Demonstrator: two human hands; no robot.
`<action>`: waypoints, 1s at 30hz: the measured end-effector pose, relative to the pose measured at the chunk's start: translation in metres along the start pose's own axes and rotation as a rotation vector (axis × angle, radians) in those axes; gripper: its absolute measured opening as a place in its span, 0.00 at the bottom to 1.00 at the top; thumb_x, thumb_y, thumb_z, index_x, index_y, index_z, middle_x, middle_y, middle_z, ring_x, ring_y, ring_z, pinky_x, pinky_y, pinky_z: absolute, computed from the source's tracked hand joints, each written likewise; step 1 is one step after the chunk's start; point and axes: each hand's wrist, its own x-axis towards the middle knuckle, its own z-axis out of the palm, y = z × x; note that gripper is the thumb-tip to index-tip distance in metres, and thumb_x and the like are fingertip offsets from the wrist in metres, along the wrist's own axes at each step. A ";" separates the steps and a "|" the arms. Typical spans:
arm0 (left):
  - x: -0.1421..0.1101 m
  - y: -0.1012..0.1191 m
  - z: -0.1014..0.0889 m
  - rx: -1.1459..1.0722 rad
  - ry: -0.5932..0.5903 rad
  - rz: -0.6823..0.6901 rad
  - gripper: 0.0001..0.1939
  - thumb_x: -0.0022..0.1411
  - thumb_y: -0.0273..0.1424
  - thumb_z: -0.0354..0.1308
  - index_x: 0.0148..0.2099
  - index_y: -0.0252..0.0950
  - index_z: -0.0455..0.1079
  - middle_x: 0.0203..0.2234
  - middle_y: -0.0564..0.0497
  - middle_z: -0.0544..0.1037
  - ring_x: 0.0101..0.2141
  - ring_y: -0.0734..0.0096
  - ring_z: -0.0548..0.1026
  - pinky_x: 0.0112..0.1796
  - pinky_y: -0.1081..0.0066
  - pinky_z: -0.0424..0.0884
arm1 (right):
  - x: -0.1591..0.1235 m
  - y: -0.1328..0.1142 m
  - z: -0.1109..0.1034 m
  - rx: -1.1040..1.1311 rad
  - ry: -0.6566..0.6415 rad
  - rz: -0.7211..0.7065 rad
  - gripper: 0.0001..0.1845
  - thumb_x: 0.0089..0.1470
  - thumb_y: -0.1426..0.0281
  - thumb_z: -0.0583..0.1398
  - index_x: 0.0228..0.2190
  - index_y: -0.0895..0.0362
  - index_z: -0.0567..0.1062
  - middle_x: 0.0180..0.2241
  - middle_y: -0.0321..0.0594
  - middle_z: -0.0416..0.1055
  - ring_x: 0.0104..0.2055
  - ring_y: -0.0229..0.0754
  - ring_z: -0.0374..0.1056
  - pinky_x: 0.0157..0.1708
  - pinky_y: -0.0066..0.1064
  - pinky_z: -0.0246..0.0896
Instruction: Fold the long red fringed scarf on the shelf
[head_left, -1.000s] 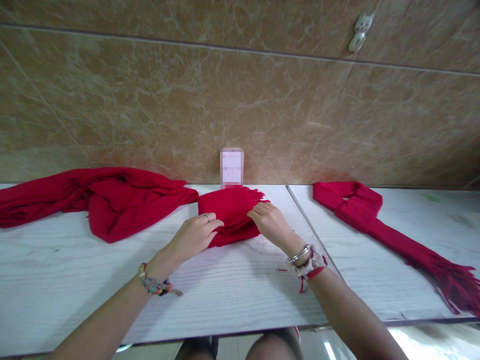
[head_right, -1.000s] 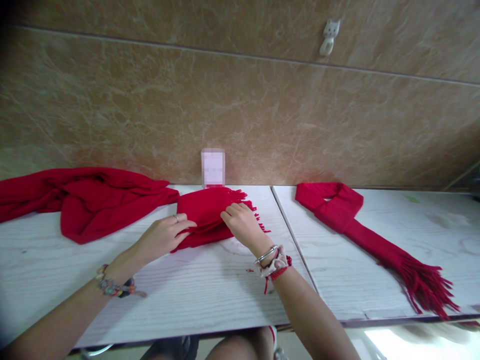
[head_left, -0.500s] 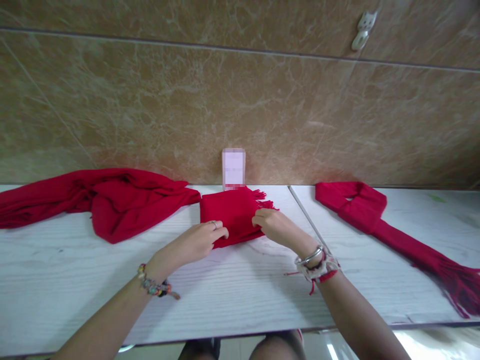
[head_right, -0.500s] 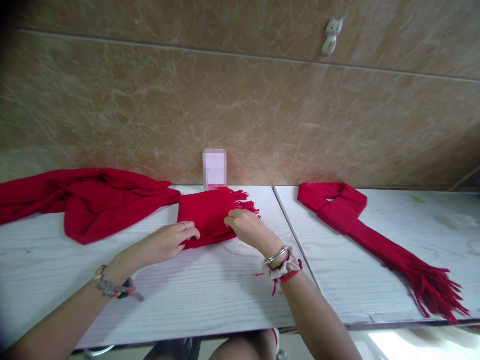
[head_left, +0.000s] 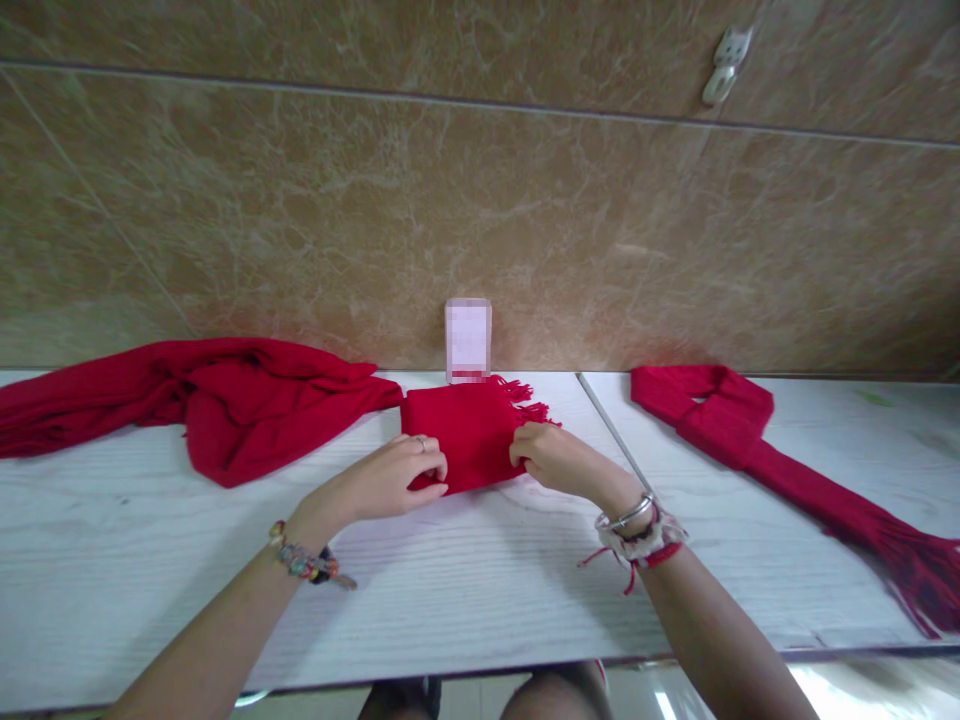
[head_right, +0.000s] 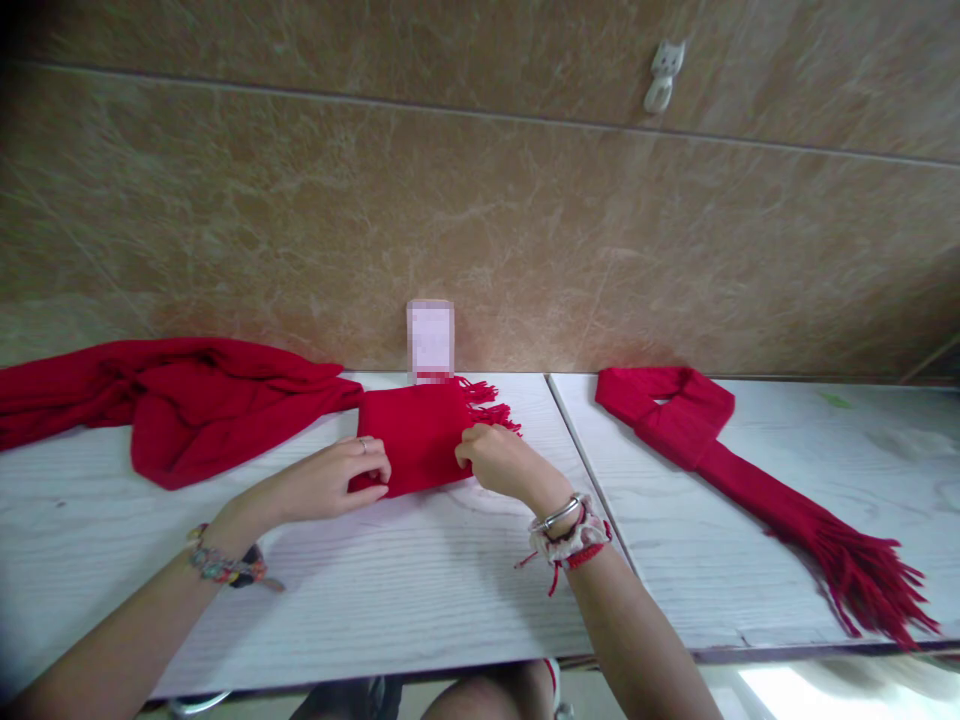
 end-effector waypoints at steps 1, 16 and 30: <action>0.002 -0.002 0.003 0.017 0.088 -0.026 0.08 0.59 0.31 0.49 0.34 0.35 0.68 0.33 0.49 0.71 0.36 0.67 0.69 0.41 0.67 0.64 | 0.001 -0.001 0.000 -0.037 0.042 0.010 0.13 0.48 0.85 0.52 0.26 0.61 0.74 0.29 0.41 0.70 0.33 0.38 0.63 0.34 0.28 0.55; 0.010 -0.023 0.030 -0.042 -0.104 -0.331 0.37 0.60 0.46 0.45 0.64 0.32 0.38 0.62 0.36 0.36 0.60 0.52 0.34 0.54 0.49 0.45 | -0.005 0.011 -0.011 0.263 0.151 0.025 0.06 0.46 0.78 0.58 0.26 0.59 0.75 0.29 0.39 0.70 0.33 0.38 0.66 0.37 0.29 0.61; 0.015 -0.039 0.043 -0.044 0.001 -0.445 0.48 0.53 0.51 0.49 0.63 0.23 0.35 0.60 0.27 0.37 0.60 0.49 0.38 0.53 0.49 0.47 | 0.085 -0.002 0.043 -0.179 0.176 0.112 0.22 0.59 0.64 0.48 0.52 0.60 0.62 0.55 0.52 0.59 0.58 0.50 0.52 0.53 0.53 0.46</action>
